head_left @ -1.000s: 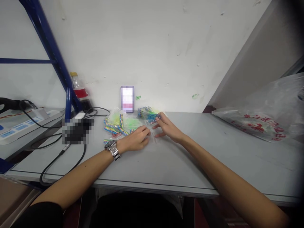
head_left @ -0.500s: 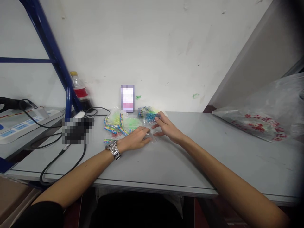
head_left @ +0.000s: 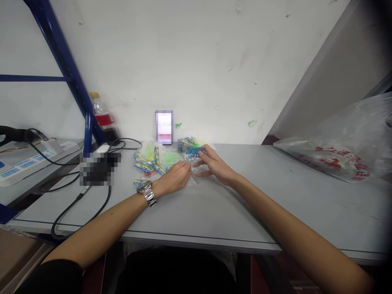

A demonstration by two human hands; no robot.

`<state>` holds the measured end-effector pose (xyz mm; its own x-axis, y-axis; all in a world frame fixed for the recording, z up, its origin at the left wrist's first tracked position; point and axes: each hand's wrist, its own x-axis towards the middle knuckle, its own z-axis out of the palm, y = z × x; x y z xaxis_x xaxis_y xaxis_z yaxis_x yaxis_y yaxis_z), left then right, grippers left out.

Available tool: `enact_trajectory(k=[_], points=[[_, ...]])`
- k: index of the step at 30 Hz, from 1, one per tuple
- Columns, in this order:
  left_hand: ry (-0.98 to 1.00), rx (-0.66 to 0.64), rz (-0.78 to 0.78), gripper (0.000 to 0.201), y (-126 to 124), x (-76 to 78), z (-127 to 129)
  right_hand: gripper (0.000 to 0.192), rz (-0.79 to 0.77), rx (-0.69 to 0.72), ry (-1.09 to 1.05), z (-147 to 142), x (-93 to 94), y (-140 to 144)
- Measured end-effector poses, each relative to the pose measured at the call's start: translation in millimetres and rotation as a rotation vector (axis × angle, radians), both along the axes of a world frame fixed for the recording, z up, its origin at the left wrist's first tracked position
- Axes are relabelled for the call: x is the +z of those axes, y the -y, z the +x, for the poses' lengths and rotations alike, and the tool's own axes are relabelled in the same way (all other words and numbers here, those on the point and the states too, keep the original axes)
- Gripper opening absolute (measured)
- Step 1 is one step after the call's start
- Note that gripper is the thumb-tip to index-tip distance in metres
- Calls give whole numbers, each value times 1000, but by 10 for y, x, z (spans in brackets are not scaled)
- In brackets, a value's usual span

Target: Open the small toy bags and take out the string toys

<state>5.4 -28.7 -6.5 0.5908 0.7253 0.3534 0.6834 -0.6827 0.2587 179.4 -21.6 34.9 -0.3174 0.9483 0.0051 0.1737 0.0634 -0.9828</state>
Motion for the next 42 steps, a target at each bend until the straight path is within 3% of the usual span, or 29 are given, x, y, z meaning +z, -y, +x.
enact_trajectory(k=[7, 11, 16, 23, 29, 35, 42], points=[[74, 44, -49, 14, 57, 19, 20, 28, -2, -4, -128, -23, -34, -11], [65, 45, -97, 37, 96, 48, 23, 28, 35, -11, -125, -20, -20, -5], [59, 50, -100, 56, 98, 60, 30, 26, 48, 108, -99, -2, -28, -5], [36, 108, -72, 51, 85, 42, 53, 27, 53, 246, -214, -18, -35, 22], [99, 49, -67, 56, 105, 28, 59, 28, -67, 233, -320, -65, -14, 52], [149, -31, -2, 81, 73, -9, 51, 27, -140, 172, -499, -94, 34, 82], [79, 79, 108, 86, 93, -2, 49, 28, -84, 122, -524, -69, 38, 66]])
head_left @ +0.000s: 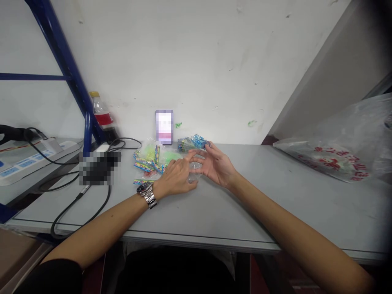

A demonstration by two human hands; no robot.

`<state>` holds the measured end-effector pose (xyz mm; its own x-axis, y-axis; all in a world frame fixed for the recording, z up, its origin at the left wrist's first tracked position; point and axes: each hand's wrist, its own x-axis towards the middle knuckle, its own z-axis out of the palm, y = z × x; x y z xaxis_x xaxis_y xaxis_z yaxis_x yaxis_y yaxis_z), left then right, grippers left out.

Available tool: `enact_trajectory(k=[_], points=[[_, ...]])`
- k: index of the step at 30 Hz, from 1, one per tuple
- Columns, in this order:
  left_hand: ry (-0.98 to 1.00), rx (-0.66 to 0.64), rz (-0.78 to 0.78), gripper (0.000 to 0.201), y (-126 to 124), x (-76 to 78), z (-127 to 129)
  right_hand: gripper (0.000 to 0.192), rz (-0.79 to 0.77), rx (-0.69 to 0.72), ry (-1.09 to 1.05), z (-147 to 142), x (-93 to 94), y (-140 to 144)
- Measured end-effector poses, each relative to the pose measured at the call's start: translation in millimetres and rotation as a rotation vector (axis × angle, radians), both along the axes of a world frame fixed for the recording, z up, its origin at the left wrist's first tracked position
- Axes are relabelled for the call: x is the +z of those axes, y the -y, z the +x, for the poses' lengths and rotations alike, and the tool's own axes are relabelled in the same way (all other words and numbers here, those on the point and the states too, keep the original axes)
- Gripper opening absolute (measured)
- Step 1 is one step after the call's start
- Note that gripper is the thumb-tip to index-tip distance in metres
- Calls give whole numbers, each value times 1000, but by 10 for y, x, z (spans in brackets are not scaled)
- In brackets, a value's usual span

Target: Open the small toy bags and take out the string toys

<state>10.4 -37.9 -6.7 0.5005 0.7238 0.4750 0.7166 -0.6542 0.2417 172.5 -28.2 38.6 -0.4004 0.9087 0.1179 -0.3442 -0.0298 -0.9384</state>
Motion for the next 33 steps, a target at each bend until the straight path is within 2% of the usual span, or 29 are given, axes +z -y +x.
enact_trajectory(k=[5, 11, 17, 21, 25, 29, 33], points=[[-77, 92, 5, 81, 4, 20, -5, 31, 37, -32, 25, 4, -29, -25], [-67, 111, -28, 78, 29, 64, -19, 31, 37, -46, -22, 23, -25, -36], [-63, 92, -16, 78, 23, 96, -45, 29, 14, 44, -54, 69, 56, 5], [-25, 111, -17, 77, -8, 117, -89, 22, -14, 52, 4, 95, 96, 1], [-19, 148, -38, 78, -51, 133, -133, 12, -39, -67, 95, 125, 69, -85], [-28, 205, -21, 78, -81, 130, -158, 14, -52, -242, 269, 143, 9, -173], [-37, 205, 1, 78, -97, 112, -169, 11, -81, -266, 350, 138, -43, -206]])
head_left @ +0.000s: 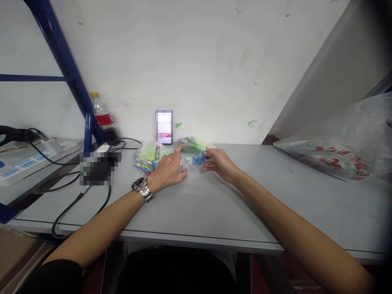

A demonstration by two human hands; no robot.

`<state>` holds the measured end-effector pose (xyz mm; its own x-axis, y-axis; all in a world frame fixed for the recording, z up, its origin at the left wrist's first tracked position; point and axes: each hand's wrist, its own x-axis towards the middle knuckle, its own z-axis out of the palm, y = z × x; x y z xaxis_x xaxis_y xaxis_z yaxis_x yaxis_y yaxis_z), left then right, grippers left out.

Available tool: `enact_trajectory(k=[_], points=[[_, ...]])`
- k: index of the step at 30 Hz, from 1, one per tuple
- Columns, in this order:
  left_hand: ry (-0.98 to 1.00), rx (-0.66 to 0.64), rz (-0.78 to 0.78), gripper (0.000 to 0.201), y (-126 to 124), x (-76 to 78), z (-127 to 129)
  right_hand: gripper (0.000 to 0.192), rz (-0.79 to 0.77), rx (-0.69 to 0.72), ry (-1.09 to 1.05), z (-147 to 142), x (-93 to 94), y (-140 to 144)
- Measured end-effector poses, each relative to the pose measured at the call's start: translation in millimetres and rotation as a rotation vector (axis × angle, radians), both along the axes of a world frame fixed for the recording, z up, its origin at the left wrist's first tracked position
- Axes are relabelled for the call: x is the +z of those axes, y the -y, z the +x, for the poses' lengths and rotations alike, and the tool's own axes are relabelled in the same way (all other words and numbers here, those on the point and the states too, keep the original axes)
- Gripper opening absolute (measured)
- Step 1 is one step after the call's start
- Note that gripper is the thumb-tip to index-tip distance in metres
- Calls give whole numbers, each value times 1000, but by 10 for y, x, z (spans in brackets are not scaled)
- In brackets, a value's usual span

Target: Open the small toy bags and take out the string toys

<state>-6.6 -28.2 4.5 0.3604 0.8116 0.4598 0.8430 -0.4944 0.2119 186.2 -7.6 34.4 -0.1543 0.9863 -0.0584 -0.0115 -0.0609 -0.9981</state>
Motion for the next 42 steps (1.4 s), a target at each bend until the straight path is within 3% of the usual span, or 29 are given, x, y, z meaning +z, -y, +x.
enact_trajectory(k=[7, 14, 23, 30, 35, 42], points=[[-74, -51, 35, 77, 6, -25, 12, 14, 12, 45, 88, -17, 27, 37], [-133, -76, 126, 75, -13, -63, 15, 38, 131, 178, 206, -19, 9, 59], [-177, -107, 282, 61, 4, -82, 43, 30, 35, 202, 302, -163, -26, 197], [-209, -107, 328, 60, 2, -77, 37, 36, 71, 217, 366, -107, 47, 190], [-186, -101, 329, 64, -21, -86, 18, 15, 52, 206, 372, -73, 49, 162], [-218, -92, 297, 66, 26, -55, 39, 26, 40, 257, 331, -167, -8, 234]])
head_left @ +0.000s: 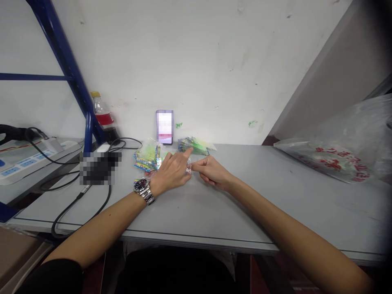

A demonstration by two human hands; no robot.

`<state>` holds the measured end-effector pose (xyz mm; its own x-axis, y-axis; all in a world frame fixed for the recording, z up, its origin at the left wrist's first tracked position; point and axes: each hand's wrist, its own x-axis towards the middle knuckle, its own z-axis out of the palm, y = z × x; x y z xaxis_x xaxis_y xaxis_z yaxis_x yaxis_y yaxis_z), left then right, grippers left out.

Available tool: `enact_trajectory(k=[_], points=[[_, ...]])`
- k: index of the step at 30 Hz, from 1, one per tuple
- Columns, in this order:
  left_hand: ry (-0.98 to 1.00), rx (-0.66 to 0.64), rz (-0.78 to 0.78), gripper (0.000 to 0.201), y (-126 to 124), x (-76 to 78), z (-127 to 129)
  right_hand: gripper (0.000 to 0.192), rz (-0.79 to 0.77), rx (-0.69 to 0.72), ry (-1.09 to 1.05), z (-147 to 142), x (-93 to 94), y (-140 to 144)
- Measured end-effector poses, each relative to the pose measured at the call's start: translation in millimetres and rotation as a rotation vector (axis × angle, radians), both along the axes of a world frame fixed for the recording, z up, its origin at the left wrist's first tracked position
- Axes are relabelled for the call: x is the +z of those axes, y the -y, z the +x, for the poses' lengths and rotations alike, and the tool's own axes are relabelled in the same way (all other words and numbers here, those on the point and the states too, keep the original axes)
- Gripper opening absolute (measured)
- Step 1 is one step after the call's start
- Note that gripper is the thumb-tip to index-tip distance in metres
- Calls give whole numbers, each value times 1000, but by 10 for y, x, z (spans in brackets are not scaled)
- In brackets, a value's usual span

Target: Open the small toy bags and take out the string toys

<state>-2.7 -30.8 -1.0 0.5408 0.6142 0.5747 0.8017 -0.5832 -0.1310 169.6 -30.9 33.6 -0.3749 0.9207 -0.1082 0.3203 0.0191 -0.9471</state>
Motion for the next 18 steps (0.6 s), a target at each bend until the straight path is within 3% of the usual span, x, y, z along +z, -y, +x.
enact_trajectory(k=[4, 9, 12, 18], points=[[35, -15, -28, 66, 2, 10, 3, 29, 43, 43, 31, 10, 4, -12], [234, 37, -137, 75, -6, 18, 12, 33, 239, -71, 31, 41, 14, -66], [374, 64, -198, 82, -28, 8, 9, 40, 261, -86, 47, 32, -5, -81], [573, -10, -348, 95, -56, 14, 13, 36, 438, -133, 52, 31, -89, -132]])
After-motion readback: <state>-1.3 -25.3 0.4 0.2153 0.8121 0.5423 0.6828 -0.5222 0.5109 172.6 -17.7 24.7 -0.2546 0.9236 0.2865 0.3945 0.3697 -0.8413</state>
